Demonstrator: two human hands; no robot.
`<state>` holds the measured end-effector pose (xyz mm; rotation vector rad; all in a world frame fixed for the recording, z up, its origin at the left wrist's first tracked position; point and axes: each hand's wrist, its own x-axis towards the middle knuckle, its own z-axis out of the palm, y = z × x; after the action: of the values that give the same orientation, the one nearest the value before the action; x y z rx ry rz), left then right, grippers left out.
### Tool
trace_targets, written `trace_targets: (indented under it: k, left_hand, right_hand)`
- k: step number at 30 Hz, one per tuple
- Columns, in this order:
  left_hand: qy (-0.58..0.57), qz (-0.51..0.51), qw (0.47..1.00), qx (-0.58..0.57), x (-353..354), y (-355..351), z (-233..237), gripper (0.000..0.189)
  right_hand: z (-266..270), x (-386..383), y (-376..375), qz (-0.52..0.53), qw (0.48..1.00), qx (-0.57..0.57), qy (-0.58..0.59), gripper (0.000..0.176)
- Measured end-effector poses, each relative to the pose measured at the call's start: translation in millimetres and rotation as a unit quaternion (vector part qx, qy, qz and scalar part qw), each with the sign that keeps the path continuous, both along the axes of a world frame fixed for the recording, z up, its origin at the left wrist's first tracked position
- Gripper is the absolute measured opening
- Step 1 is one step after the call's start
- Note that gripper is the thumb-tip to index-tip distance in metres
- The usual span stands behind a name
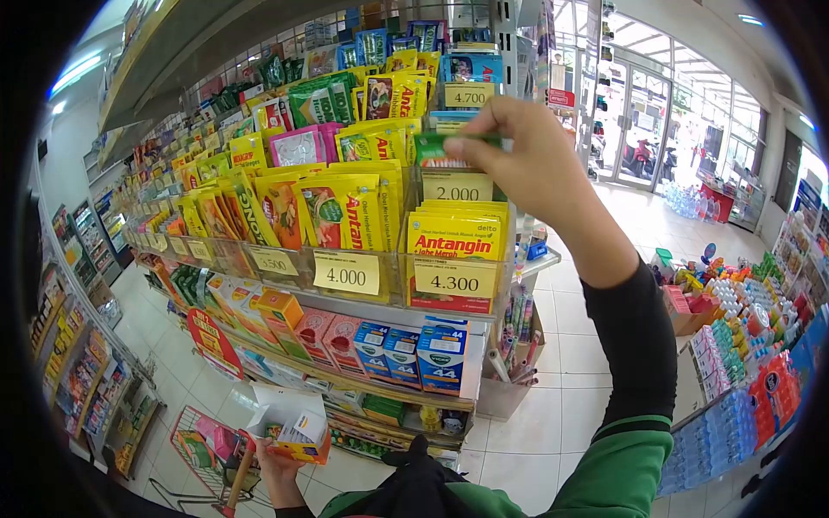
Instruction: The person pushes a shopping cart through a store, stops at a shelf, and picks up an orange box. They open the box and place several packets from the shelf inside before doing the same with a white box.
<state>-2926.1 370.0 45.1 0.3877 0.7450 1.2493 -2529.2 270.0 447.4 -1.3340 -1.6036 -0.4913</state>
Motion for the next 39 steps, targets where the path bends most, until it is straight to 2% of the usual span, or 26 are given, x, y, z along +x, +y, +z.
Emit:
trace_targets:
  k: [3,5,6,13,15,16,18,19,20,22,23,25,26,27,28,29,31,33,36,37,38,39]
  left_hand:
    - [-0.006,0.022,1.000,-0.007,3.3,-3.6,6.6,0.062]
    - [-0.004,0.023,1.000,0.001,2.1,-4.5,6.0,0.061]
    - [0.002,0.010,1.000,0.009,0.6,-4.6,5.0,0.060]
    - [-0.005,-0.006,1.000,0.005,7.3,-7.9,11.0,0.058]
    - [-0.003,-0.021,1.000,0.015,10.6,-14.0,23.8,0.059]
    - [-0.002,-0.037,0.999,0.026,10.2,-16.3,27.4,0.060]
    - [-0.007,-0.058,0.997,0.044,1.7,-12.8,19.7,0.060]
    - [-0.011,-0.075,0.995,0.061,-0.6,-15.6,18.7,0.059]
    - [-0.033,0.012,0.997,0.074,7.6,-15.9,12.5,0.056]
    - [-0.016,-0.009,0.993,0.116,1.4,-7.7,-6.7,0.054]
    - [-0.024,0.015,0.994,0.104,-2.2,-2.6,-22.0,0.055]
    - [-0.010,-0.002,0.993,0.117,7.5,-7.9,2.8,0.058]
    - [-0.050,0.032,0.994,0.095,13.1,-11.3,16.3,0.055]
    - [-0.091,0.061,0.991,0.083,17.8,-10.5,28.6,0.057]
    - [-0.095,0.047,0.990,0.088,19.7,-8.3,35.6,0.060]
    - [-0.102,0.026,0.990,0.095,19.4,-5.2,39.2,0.062]
    - [-0.110,0.010,0.990,0.091,14.1,0.4,38.6,0.065]
    - [-0.098,-0.020,0.992,0.082,8.7,2.3,48.6,0.066]
    - [-0.085,-0.035,0.993,0.081,-6.8,8.0,54.8,0.067]
    - [-0.083,-0.050,0.992,0.086,-17.8,11.2,53.7,0.068]
    - [-0.029,-0.085,0.991,0.102,-31.4,16.1,47.8,0.073]
    - [-0.023,-0.079,0.992,0.099,-44.8,20.8,45.1,0.073]
  right_hand:
    - [5.5,3.8,-13.0,0.030,0.998,-0.061,-0.012,0.017]
    - [14.3,7.7,-17.3,-0.008,0.994,-0.071,-0.088,0.013]
    - [18.6,4.1,-18.4,-0.010,0.995,-0.092,-0.043,0.011]
    - [12.3,-11.1,-13.6,-0.026,0.992,-0.102,-0.072,0.007]
    - [14.5,-14.4,-16.8,-0.074,0.981,-0.107,-0.144,0.010]
    - [13.8,-14.1,-19.6,-0.072,0.981,-0.110,-0.143,0.010]
    - [11.8,-10.0,-28.1,-0.095,0.959,-0.070,-0.258,0.012]
    - [11.2,-13.5,-36.9,-0.106,0.955,-0.087,-0.263,0.014]
    - [6.7,-12.2,-40.6,-0.081,0.959,-0.065,-0.265,0.015]
    - [-13.2,-33.0,-50.7,-0.146,0.971,0.003,-0.189,0.021]
    - [-23.2,-38.9,-54.5,-0.169,0.949,0.093,-0.248,0.021]
    - [-66.4,-79.9,-71.0,-0.203,0.951,0.174,-0.157,0.024]
    - [-95.8,-90.5,-68.7,-0.128,0.953,0.251,-0.110,0.026]
    - [-130.5,-91.0,-74.5,-0.103,0.950,0.269,-0.124,0.022]
    - [-176.6,-79.5,-76.1,0.096,0.964,0.247,0.033,0.020]
    - [-150.2,-125.9,-68.2,0.202,0.974,0.049,-0.088,0.011]
    - [-181.4,-155.3,-39.4,0.191,0.975,-0.092,-0.068,0.019]
    - [-222.4,-175.2,-11.8,0.206,0.965,-0.160,-0.004,0.021]
    - [-261.3,-209.6,20.4,0.188,0.969,-0.153,0.053,0.021]
    - [-271.1,-221.8,32.3,0.116,0.984,-0.113,0.076,0.025]
    - [-279.6,-234.8,42.6,0.043,0.991,-0.073,0.099,0.030]
    - [-285.6,-246.2,51.2,0.050,0.990,-0.076,0.105,0.030]
